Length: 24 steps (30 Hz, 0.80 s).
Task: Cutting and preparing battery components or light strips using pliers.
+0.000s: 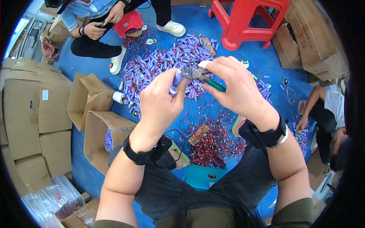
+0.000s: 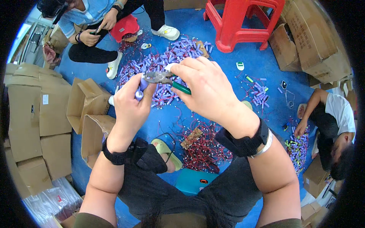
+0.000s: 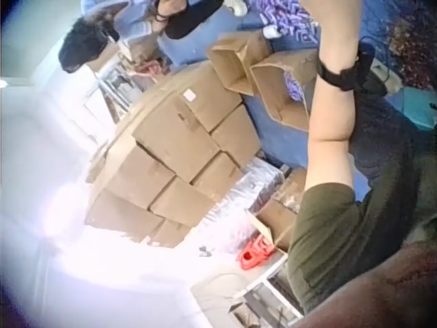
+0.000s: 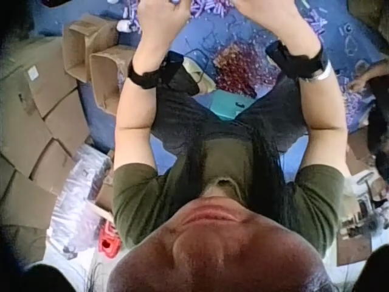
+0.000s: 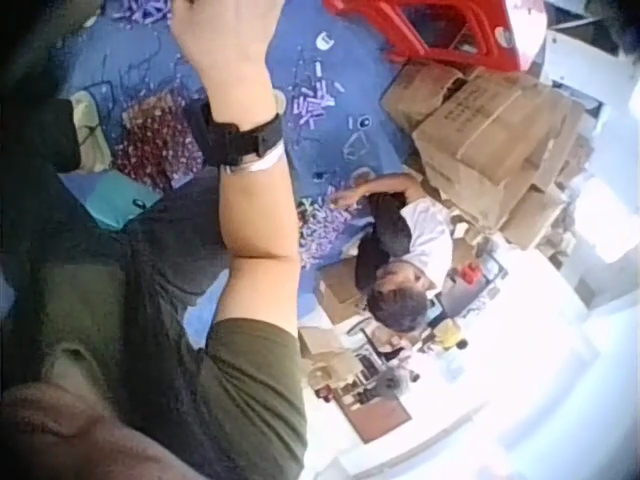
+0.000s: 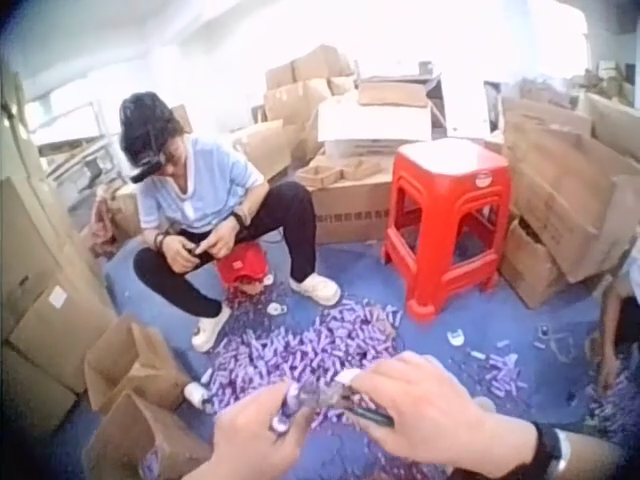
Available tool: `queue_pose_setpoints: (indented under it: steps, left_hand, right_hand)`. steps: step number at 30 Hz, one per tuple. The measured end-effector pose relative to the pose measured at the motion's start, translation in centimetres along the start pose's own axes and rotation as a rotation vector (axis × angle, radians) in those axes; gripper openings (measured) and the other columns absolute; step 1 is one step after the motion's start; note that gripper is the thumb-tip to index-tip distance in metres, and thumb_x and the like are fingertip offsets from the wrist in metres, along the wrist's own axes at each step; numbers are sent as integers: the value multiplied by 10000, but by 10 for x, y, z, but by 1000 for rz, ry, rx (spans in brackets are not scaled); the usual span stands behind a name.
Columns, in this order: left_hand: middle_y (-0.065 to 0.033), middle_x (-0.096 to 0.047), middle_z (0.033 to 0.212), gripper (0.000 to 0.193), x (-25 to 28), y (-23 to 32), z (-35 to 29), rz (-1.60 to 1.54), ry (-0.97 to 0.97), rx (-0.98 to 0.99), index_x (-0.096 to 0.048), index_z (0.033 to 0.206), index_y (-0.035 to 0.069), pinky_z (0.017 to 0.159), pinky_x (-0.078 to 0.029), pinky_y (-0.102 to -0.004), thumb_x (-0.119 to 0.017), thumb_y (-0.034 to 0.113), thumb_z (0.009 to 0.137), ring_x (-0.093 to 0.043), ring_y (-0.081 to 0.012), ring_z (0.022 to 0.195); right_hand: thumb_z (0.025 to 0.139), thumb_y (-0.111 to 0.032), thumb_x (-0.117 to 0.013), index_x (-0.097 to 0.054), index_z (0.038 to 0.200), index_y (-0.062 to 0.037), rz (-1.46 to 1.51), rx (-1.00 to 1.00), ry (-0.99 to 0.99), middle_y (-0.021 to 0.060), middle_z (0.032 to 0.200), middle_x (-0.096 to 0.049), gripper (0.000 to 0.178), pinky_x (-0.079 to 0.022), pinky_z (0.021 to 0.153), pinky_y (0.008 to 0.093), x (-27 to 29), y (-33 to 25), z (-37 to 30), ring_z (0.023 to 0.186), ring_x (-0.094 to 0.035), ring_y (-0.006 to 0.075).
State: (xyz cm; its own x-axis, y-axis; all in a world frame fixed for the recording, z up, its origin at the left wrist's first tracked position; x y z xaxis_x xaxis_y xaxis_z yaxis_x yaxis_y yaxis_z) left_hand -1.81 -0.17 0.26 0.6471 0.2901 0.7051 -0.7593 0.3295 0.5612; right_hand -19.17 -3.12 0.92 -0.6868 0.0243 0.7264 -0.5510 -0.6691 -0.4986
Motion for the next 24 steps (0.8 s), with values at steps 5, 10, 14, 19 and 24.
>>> queue_pose_setpoints:
  steps: [5,10,14,19,24]
  left_hand:
    - [-80,-568,611,166,4,2,7,57,13,-64,-609,852,31,477,-397,-263,-628,194,829,-530,-171,505]
    - [-28,-579,648,219,-5,-15,6,-661,-343,701,-576,826,49,436,-370,-237,-589,264,865,-498,-82,486]
    - [-51,-592,717,220,-2,-15,10,-1013,-142,729,-542,948,71,422,-350,-189,-550,285,893,-455,-61,474]
    - [20,-489,703,276,-1,-31,12,-1243,-2,875,-544,976,84,431,-344,-200,-529,349,900,-458,-61,541]
    - [41,-452,688,281,-1,-28,13,-1287,-16,947,-562,1014,102,446,-302,-196,-552,352,886,-407,-59,539]
  right_hand:
    - [638,-118,-680,-598,946,-102,-125,11,41,20,778,-563,319,-436,625,326,0,-1,0,742,-555,218]
    - [667,-155,-661,-597,912,-119,-531,25,344,13,769,-569,256,-461,656,316,26,8,15,754,-570,212]
    - [714,-201,-681,-596,955,-88,-340,-150,-305,80,843,-572,280,-455,716,382,12,20,3,829,-563,276]
    - [691,-191,-708,-585,983,-51,-123,-210,-224,118,856,-562,346,-442,732,407,18,24,-1,851,-558,290]
    - [668,-150,-720,-573,997,-51,117,-112,29,100,846,-542,373,-423,726,387,17,20,1,825,-535,291]
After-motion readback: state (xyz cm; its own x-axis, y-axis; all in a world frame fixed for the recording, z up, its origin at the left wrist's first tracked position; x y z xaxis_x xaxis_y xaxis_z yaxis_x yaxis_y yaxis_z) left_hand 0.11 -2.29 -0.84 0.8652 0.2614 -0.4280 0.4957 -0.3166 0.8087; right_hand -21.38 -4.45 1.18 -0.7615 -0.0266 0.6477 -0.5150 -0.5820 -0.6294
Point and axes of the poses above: each hand's wrist, its own z-axis towards the middle knuckle, its own x-axis out of the back of the hand, y = z × x, the point moved 2 cm from there along z, towards the middle knuckle
